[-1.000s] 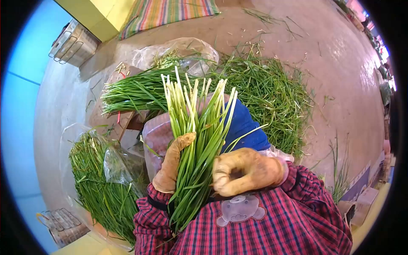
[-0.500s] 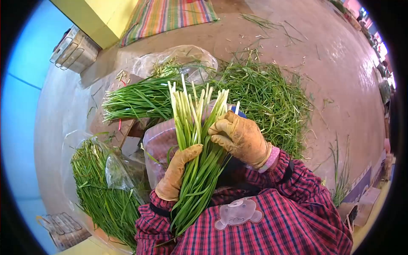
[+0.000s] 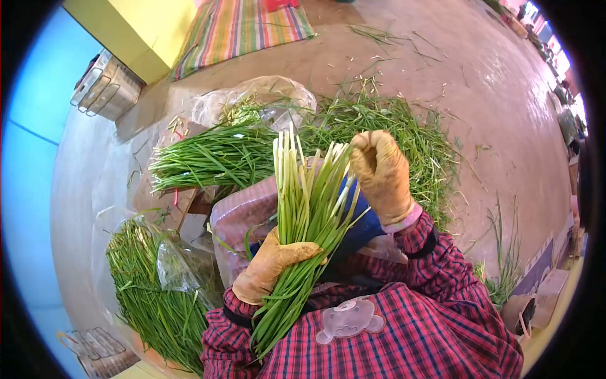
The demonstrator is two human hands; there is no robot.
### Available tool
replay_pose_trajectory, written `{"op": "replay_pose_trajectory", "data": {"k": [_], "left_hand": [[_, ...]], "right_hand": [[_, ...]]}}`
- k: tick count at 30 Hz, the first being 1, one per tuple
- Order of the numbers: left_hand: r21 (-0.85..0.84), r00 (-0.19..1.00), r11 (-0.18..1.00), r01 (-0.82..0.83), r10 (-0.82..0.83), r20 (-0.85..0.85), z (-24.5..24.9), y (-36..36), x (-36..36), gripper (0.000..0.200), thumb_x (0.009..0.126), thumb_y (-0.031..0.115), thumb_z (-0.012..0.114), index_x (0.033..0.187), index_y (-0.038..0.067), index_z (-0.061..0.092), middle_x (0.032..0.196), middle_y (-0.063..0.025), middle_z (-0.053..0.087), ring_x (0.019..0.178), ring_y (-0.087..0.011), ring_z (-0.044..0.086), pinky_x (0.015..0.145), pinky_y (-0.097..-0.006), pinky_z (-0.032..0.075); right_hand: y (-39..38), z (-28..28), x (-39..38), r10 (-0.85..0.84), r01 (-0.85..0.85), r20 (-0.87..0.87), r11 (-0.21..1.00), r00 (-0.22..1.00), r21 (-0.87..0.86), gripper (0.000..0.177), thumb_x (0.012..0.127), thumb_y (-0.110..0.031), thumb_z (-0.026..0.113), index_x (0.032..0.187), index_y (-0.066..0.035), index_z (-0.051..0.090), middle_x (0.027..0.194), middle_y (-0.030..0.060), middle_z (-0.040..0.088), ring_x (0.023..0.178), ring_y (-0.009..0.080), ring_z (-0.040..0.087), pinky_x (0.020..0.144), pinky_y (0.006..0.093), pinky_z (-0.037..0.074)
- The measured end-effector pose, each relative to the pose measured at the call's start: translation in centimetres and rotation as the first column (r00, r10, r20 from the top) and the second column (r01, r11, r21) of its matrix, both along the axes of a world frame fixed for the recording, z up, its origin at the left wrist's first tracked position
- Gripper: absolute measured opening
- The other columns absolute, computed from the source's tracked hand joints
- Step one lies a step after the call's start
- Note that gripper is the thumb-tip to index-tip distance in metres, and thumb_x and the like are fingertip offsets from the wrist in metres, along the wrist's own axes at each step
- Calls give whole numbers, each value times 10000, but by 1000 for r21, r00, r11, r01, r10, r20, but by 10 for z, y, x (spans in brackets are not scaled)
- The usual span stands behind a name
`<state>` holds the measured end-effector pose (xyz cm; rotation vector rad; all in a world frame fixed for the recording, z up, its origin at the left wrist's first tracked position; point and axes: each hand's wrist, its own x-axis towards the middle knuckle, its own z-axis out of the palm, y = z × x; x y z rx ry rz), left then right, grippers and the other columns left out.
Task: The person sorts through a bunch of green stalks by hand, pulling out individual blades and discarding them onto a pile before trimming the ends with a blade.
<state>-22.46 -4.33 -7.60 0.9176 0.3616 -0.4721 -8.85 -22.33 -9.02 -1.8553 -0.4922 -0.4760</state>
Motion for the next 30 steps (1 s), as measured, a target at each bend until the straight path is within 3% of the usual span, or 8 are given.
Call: {"op": "replay_pose_trajectory", "data": {"k": [9, 11, 14, 16, 17, 19, 21, 30], "left_hand": [[41, 997, 996, -83, 82, 12, 6, 2, -5, 503, 806, 77, 672, 1270, -53, 524, 973, -124, 683, 764, -173, 668, 675, -266, 544], [51, 997, 996, -79, 78, 20, 8, 8, -5, 489, 806, 112, 675, 1242, -65, 540, 923, -142, 686, 750, -175, 662, 659, -253, 530], [39, 997, 996, -77, 77, 5, 1, 9, -5, 470, 805, 139, 671, 1208, -73, 554, 912, -157, 682, 733, -179, 657, 654, -254, 524], [-13, 999, 999, -35, 35, 9, 7, 8, -3, 451, 824, 156, 653, 1199, -76, 557, 931, -165, 687, 754, -203, 672, 685, -276, 544], [-6, 1000, 1000, -24, 25, 10, 11, 2, -3, 451, 824, 156, 653, 1199, -76, 557, 931, -165, 687, 754, -203, 672, 685, -276, 544], [-21, 997, 997, -79, 79, -12, 18, -10, -4, 433, 836, 174, 642, 1178, -80, 568, 942, -171, 695, 792, -216, 688, 715, -294, 563], [-31, 995, 995, -97, 96, -21, 19, -11, -6, 429, 836, 185, 646, 1185, -54, 575, 1001, -167, 693, 817, -207, 695, 723, -308, 573], [104, 978, 972, -210, 209, 25, 34, -4, -12, 324, 894, 212, 675, 1156, 35, 605, 996, -18, 664, 845, -110, 653, 739, -259, 551]], "right_hand": [[-152, -55, 103, -326, 446, -415, 864, 849, 233, 185, 933, -160, 601, 1051, -17, 606, 807, 52, 617, 692, 113, 562, 640, 279, 488], [-169, -83, 99, -617, 614, 112, 716, 779, -333, 349, 892, -148, 653, 1197, 5, 575, 956, 101, 632, 815, 158, 595, 768, 301, 503], [-123, -47, 32, -124, 67, -261, 973, 957, -220, 392, 880, -156, 683, 1235, -31, 574, 1067, 114, 638, 930, 196, 615, 844, 322, 501], [-95, -33, 11, 471, -505, -185, 786, 863, -355, 283, 939, -207, 610, 1175, -51, 609, 1080, 99, 642, 961, 186, 618, 855, 311, 500], [-77, -32, -4, 585, -679, -430, 728, 688, -96, 278, 944, -209, 606, 1182, -66, 609, 1104, 105, 644, 994, 184, 616, 858, 314, 501], [-31, 10, -36, 736, -448, -634, 662, 237, 601, 497, 937, -265, 619, 1354, -29, 487, 1257, 77, 583, 1138, 164, 538, 1000, 333, 426], [-6, 8, -44, 839, -325, -452, 536, 302, 779, 483, 889, -173, 682, 1318, -34, 510, 1209, 70, 607, 1100, 173, 576, 962, 352, 452], [-8, 18, -39, 922, -118, -356, 375, 155, 919, 513, 885, -136, 661, 1354, -49, 475, 1302, 84, 562, 1183, 215, 554, 1032, 374, 426]]}}
